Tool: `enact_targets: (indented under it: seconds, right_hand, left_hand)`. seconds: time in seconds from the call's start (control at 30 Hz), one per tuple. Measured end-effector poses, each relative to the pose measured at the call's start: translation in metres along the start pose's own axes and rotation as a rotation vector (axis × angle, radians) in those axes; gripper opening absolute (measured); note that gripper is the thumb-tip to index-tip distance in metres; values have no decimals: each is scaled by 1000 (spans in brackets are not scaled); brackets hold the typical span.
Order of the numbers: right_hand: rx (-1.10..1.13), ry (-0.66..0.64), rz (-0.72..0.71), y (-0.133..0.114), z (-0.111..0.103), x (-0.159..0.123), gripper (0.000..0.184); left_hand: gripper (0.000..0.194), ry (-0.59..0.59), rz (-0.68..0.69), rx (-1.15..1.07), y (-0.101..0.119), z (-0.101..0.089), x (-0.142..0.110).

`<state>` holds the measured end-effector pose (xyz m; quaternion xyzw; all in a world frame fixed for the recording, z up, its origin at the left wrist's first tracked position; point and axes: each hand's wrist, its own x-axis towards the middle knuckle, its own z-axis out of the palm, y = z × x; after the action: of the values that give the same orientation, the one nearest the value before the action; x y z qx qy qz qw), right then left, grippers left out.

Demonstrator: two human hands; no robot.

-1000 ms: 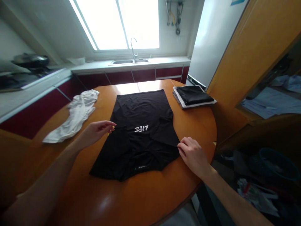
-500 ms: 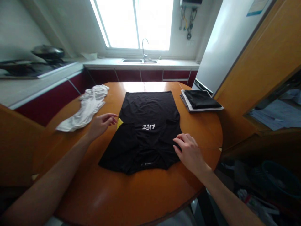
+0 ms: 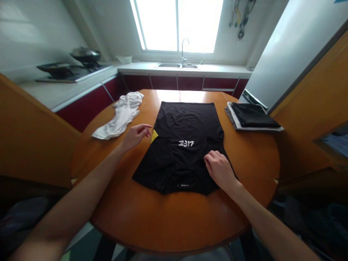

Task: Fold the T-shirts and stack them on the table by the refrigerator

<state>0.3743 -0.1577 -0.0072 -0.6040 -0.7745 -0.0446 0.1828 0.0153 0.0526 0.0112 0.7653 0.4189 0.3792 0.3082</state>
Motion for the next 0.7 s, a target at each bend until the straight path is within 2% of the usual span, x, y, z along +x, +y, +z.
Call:
enact_targets:
  seconds: [0.13,0.27,0.33,0.4,0.5,0.6,0.7]
  right_hand:
    - [84,71,-13,-3,-2,-3,18]
    - [176,12,-67,-8,-7,-7,19]
    - [266,13,-45,0,-14,-6,20]
    - [351,114,59,20,-23,-4,22]
    - [385,293,252,63,-37,3,22]
    - [413,311,379,102,-40,14,24]
    - [418,276,381,124,-28,35,25]
  left_hand:
    - [37,7,4,-4,-1,2,1]
    - [38,-12,-7,-18,2,4,1]
    - [39,-11,-13,-5,3,5,1]
    - [40,-21,-16,13,1,5,2]
    - [43,-52,-17,50,-2,8,5]
    - [46,-83,-13,91,-5,12,6]
    - [49,-115,-14,117,-3,14,5]
